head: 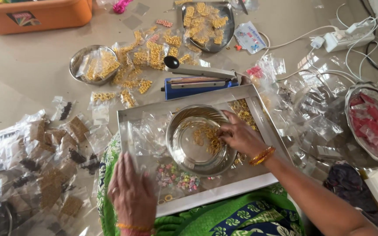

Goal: The person sorts small gold-colored jewelry components and places them into plastic bags.

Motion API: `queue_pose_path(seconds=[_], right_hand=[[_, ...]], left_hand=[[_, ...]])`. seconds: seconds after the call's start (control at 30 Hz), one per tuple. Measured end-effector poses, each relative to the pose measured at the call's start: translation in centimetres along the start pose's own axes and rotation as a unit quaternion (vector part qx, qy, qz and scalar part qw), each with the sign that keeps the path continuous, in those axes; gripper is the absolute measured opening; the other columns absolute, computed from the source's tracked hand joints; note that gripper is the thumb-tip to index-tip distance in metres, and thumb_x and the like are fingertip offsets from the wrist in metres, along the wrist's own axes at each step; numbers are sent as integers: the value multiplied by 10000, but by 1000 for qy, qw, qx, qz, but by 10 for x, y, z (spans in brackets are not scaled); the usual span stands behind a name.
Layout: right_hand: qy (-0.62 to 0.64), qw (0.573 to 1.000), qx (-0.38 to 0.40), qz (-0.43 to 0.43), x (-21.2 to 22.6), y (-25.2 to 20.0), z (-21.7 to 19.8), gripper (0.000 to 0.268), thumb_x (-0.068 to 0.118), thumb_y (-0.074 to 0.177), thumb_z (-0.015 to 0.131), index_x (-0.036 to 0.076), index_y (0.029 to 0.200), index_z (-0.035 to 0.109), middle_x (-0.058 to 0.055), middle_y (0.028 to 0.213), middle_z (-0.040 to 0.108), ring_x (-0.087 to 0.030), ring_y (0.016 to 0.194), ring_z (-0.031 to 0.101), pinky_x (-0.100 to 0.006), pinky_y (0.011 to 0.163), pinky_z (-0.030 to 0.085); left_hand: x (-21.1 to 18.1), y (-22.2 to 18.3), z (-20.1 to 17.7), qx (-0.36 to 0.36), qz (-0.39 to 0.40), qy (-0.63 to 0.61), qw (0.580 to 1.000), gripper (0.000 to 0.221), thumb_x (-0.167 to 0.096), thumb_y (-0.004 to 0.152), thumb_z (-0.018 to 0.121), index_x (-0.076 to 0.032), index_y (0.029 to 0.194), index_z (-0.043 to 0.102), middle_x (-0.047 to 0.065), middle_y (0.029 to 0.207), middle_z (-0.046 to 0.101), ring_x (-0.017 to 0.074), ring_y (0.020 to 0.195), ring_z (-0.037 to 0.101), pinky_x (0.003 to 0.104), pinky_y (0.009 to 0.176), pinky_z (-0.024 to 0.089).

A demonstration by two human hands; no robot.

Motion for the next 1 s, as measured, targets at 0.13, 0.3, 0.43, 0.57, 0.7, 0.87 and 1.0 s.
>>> queue_pose_path(seconds=[0.13,0.3,0.43,0.57,0.7,0.87,1.0], right_hand=[[-46,978,-95,-181,68,-31,-7,173,196,738,864,158,902,826,-148,1538,430,-334,1373,458,-472,1081,448],[243,959,-33,-146,76,-55,-31,141,185,855,761,102,966,739,-122,1591,413,-209,1256,649,-333,871,648],[210,970,-123,-14,5,-66,-64,252,203,909,740,103,1138,713,-77,1091,771,-195,1016,747,-359,891,607],[-30,988,87,123,-7,-69,-62,262,341,907,709,152,1077,771,-39,1004,815,-193,867,767,-364,816,582],[-62,986,102,115,-33,-50,-57,318,385,885,724,134,1077,766,-68,1008,791,-225,890,741,-384,814,559],[-36,982,58,178,-27,-18,-64,282,369,965,635,145,1084,758,-68,938,785,-274,822,754,-423,809,577],[-63,997,-49,-11,-40,27,-40,217,262,967,657,108,1073,766,-89,950,751,-260,866,712,-438,844,559]], left_hand=[[-43,26,2,13,64,-156,986,680,-349,1013,519,-12,1561,297,238,1555,430,393,1440,399,518,1160,314],[-14,27,72,108,-4,-227,968,748,-206,898,626,-31,1559,325,223,1487,497,412,1320,500,515,1076,386],[8,14,65,56,-63,-348,934,578,-40,888,600,-45,1460,520,175,1365,651,325,1189,670,389,988,525],[17,6,64,41,-104,-563,819,553,-3,874,622,-5,1422,551,174,1349,661,207,1176,647,308,994,501],[18,6,63,50,-111,-576,809,476,-17,877,634,3,1351,595,108,1190,716,144,1065,669,277,914,524],[26,2,61,18,-113,-461,880,189,-37,868,715,37,1025,640,95,893,696,153,806,629,281,757,521],[34,-3,74,16,-169,-521,836,240,-41,894,703,8,1126,671,111,860,661,141,771,592,277,701,487]])
Point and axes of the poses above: each hand's wrist, its own y-axis towards the middle knuckle, its own z-axis out of the palm, x = y × z, the point moved 9 cm from there along y, towards the middle knuckle
